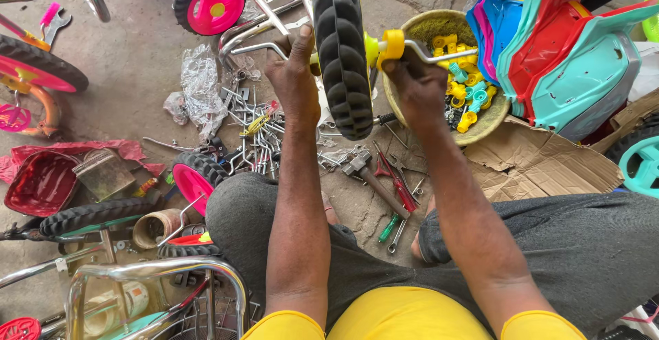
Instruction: The person assembles a tricycle wheel by attaching a yellow plastic hub to a black tire and securing it to the metal frame. They use a wrench to tighten the axle nut and then attach a yellow plastic cap to the hub.
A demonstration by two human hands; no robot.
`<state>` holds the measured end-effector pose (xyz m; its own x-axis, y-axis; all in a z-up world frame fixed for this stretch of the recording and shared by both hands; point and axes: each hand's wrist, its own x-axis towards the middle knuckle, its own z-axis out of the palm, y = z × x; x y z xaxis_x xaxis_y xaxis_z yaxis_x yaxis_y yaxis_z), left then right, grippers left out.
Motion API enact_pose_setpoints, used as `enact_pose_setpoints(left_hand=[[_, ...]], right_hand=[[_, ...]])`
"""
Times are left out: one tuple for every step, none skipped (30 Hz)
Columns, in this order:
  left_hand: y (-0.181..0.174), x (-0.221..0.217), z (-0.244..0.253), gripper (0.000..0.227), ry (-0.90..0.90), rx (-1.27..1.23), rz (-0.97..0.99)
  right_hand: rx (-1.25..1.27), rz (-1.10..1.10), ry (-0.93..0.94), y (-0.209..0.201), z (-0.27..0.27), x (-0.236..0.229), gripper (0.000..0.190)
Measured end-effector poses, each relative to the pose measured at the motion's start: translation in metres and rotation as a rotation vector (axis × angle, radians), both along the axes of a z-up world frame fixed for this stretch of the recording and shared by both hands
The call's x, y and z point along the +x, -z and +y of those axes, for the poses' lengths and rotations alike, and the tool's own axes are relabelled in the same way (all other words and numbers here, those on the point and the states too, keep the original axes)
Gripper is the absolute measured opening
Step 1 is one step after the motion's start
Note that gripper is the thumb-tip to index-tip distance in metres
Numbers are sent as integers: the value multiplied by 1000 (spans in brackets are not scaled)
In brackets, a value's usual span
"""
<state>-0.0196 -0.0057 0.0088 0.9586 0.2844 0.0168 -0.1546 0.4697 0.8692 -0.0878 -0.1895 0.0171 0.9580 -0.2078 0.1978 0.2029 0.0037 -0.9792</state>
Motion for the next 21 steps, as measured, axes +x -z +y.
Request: enact_pose_setpoints(left_hand=[[2,2,0,34,-7,-15,-13],[4,1,0,35,-12,1,-11],[6,1,0,35,-18,16,-9],[6,3,-1,36,-21,31,-11],[7,4,-2,37,-22,31,-15],[7,3,-2,38,-24,32,-16],[8,3,-2,39,-26,33,-17],[8,2,-2,40,-32,40,-11],[9,1,-2,41,-38,47,-5],[8,1,-2,42,-44,53,-3],[7,2,-3,43,-48,61,-2],[8,1,-3,44,-51,69,3],[8,0,-4,45,-54,77,8],[7,0,-4,46,-62,70,-13],[8,0,-5,48,-70,63,-34],[9,0,-5,49,-79,56,-55],[10,1,-5,49,-82,60,-59],[14,0,-5,49,-81,64,-57],[18,-1,-6,49,-80,68,-55],[22,1,-8,49,-107,94,-60],[25,2,-11,48,-135,120,-64]], right_hand=[[-25,-43,-32,-4,-2,4,20],[-50,-86,-64,-7,-4,7,20],[-59,-99,-80,-9,-5,8,21],[-69,-116,-94,-11,-7,11,21],[-79,-133,-108,-13,-9,14,22],[-90,-109,-104,-13,-9,16,22],[-102,-85,-101,-13,-10,17,21],[-112,-60,-94,-11,-9,18,21],[-89,-51,-98,-9,-9,19,21],[-66,-46,-102,-8,-9,22,22],[-43,-41,-107,-7,-8,25,22],[-30,-49,-119,-6,-9,26,20],[-17,-58,-131,-5,-9,27,17],[-4,-70,-144,-4,-9,30,15],[-83,-99,-129,-3,-8,32,14],[-162,-128,-115,-2,-7,32,13],[-240,-157,-101,0,-6,33,12],[-275,-176,-37,3,-4,30,12],[-310,-194,26,7,-1,28,11],[-347,-219,92,8,2,28,10],[-348,-230,113,10,5,27,11]])
